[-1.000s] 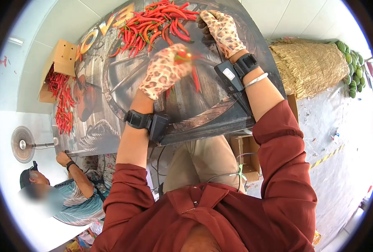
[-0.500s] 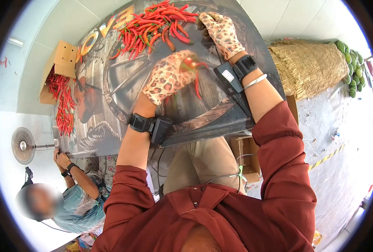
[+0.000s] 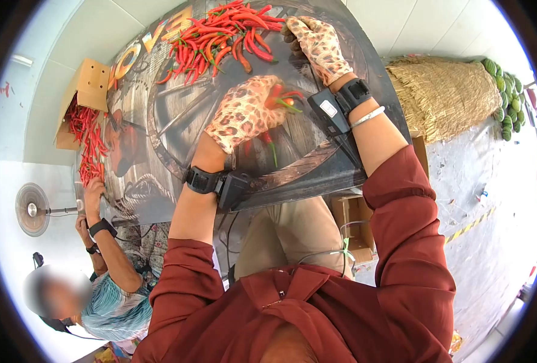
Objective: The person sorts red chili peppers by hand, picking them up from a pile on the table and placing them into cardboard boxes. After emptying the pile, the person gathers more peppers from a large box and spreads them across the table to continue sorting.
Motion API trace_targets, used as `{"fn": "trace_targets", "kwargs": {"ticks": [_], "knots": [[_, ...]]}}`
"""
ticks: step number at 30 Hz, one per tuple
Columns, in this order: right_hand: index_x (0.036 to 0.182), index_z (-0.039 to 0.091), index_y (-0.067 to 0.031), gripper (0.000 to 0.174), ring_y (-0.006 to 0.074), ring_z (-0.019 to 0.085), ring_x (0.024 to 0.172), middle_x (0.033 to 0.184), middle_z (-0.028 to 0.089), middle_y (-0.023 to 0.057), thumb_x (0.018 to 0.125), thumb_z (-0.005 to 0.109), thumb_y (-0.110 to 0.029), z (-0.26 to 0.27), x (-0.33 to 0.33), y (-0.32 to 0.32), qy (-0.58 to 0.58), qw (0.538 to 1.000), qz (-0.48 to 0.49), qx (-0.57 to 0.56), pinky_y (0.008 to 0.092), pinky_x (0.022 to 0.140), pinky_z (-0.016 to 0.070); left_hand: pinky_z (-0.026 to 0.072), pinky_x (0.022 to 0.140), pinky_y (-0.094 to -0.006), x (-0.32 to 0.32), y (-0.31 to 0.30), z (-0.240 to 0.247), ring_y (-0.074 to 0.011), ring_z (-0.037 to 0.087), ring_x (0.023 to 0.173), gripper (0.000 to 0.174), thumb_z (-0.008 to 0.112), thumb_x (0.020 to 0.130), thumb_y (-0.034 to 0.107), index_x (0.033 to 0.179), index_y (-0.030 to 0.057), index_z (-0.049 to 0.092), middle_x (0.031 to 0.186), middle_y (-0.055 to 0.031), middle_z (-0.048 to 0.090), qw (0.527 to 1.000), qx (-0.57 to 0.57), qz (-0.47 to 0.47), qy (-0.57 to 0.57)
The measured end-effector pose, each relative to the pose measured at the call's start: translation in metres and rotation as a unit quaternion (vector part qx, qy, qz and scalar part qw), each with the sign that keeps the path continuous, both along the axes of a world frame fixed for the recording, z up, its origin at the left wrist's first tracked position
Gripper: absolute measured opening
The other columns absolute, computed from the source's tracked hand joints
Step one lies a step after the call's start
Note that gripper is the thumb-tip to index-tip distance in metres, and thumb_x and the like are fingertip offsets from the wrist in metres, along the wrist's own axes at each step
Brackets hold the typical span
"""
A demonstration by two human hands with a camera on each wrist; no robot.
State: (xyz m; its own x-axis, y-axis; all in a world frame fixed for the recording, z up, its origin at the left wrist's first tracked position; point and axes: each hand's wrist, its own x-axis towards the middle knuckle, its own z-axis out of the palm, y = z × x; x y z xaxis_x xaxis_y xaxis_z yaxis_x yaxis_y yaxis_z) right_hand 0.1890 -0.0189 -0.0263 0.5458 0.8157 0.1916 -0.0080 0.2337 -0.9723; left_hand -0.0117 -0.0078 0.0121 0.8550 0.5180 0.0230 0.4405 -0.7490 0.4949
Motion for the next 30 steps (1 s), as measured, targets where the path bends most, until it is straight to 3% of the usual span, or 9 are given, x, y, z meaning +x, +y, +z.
{"fn": "trace_targets", "kwargs": {"ticks": [5, 10, 16, 17, 20, 21, 24, 28, 30], "knots": [[0.093, 0.066, -0.0016, 0.022, 0.0066, 0.053, 0.061, 0.077, 0.064, 0.0017, 0.091, 0.059, -0.022, -0.003, -0.002, 0.002, -0.029, 0.999, -0.035, 0.013, 0.0223, 0.055, 0.0436, 0.0485, 0.083, -0.0377, -0.01, 0.021, -0.019, -0.0313, 0.06, 0.099, 0.044, 0.068, 0.071, 0.018, 0.112, 0.0069, 0.057, 0.106, -0.0141, 0.061, 0.989, 0.142, 0.024, -0.046], [0.091, 0.066, -0.0026, 0.022, 0.0065, 0.053, 0.06, 0.077, 0.065, 0.0013, 0.09, 0.06, -0.024, -0.001, -0.001, 0.003, -0.031, 0.999, -0.02, 0.001, 0.0227, 0.052, 0.0431, 0.0473, 0.083, -0.0372, -0.015, 0.047, -0.011, -0.0287, 0.059, 0.098, 0.042, 0.067, 0.07, 0.016, 0.11, 0.0095, 0.057, 0.105, -0.012, 0.06, 0.991, 0.117, 0.055, -0.032], [0.091, 0.065, -0.0016, 0.024, 0.0065, 0.054, 0.06, 0.078, 0.065, 0.0023, 0.091, 0.059, -0.024, 0.0, -0.001, -0.002, -0.015, 1.0, -0.016, 0.002, 0.0226, 0.051, 0.0434, 0.0444, 0.092, -0.0373, -0.006, 0.085, -0.012, -0.0301, 0.054, 0.109, 0.044, 0.063, 0.069, 0.006, 0.112, 0.0081, 0.053, 0.116, -0.0109, 0.053, 0.981, 0.179, -0.043, -0.064], [0.092, 0.066, -0.0015, 0.025, 0.0072, 0.054, 0.059, 0.075, 0.065, 0.002, 0.09, 0.059, -0.025, 0.0, -0.002, -0.001, -0.012, 1.0, -0.017, 0.002, 0.0233, 0.053, 0.0438, 0.0406, 0.099, -0.0367, -0.004, 0.091, -0.011, -0.0308, 0.047, 0.12, 0.054, 0.06, 0.069, 0.002, 0.121, 0.0089, 0.05, 0.126, -0.0121, 0.049, 0.981, 0.148, -0.089, -0.089], [0.093, 0.067, -0.0014, 0.026, 0.0078, 0.055, 0.058, 0.072, 0.064, 0.0018, 0.089, 0.06, -0.026, -0.002, -0.001, 0.002, -0.006, 1.0, -0.011, 0.007, 0.0241, 0.054, 0.0443, 0.0359, 0.105, -0.0358, 0.01, 0.093, 0.001, -0.0298, 0.041, 0.127, 0.065, 0.058, 0.068, -0.002, 0.13, 0.0105, 0.046, 0.133, -0.0129, 0.045, 0.97, 0.183, -0.147, -0.068], [0.092, 0.067, -0.0015, 0.026, 0.0078, 0.055, 0.059, 0.072, 0.064, 0.0019, 0.089, 0.059, -0.026, -0.001, -0.002, 0.001, -0.001, 1.0, -0.006, 0.009, 0.0241, 0.054, 0.0444, 0.0408, 0.1, -0.0368, 0.013, 0.093, 0.004, -0.0295, 0.045, 0.124, 0.056, 0.063, 0.078, 0.011, 0.132, 0.0137, 0.047, 0.136, -0.0108, 0.045, 0.969, 0.194, -0.14, -0.061], [0.091, 0.067, -0.0014, 0.027, 0.0077, 0.055, 0.059, 0.072, 0.064, 0.0021, 0.089, 0.059, -0.027, 0.002, -0.004, -0.003, 0.007, 1.0, -0.013, -0.002, 0.0241, 0.055, 0.0445, 0.0405, 0.1, -0.0365, 0.022, 0.112, 0.0, -0.0294, 0.045, 0.124, 0.055, 0.063, 0.079, 0.012, 0.131, 0.0133, 0.047, 0.135, -0.0113, 0.046, 0.971, 0.147, -0.185, -0.03], [0.086, 0.063, 0.0002, 0.022, 0.0048, 0.047, 0.054, 0.072, 0.06, 0.0009, 0.091, 0.059, -0.02, 0.0, -0.001, 0.0, -0.005, 1.0, 0.004, 0.02, 0.0208, 0.046, 0.0377, 0.034, 0.106, -0.0371, 0.029, 0.115, -0.003, -0.0302, 0.042, 0.126, 0.059, 0.059, 0.072, 0.002, 0.129, 0.0106, 0.048, 0.133, -0.0139, 0.046, 0.977, 0.142, -0.157, -0.027], [0.087, 0.063, 0.0006, 0.022, 0.0047, 0.046, 0.053, 0.071, 0.059, 0.0003, 0.091, 0.059, -0.02, 0.001, -0.002, -0.001, 0.012, 0.999, 0.016, 0.025, 0.0211, 0.045, 0.0374, 0.0353, 0.104, -0.0378, 0.029, 0.114, -0.005, -0.0303, 0.043, 0.124, 0.055, 0.061, 0.073, 0.005, 0.126, 0.0113, 0.05, 0.131, -0.014, 0.047, 0.979, 0.143, -0.141, -0.025]]}}
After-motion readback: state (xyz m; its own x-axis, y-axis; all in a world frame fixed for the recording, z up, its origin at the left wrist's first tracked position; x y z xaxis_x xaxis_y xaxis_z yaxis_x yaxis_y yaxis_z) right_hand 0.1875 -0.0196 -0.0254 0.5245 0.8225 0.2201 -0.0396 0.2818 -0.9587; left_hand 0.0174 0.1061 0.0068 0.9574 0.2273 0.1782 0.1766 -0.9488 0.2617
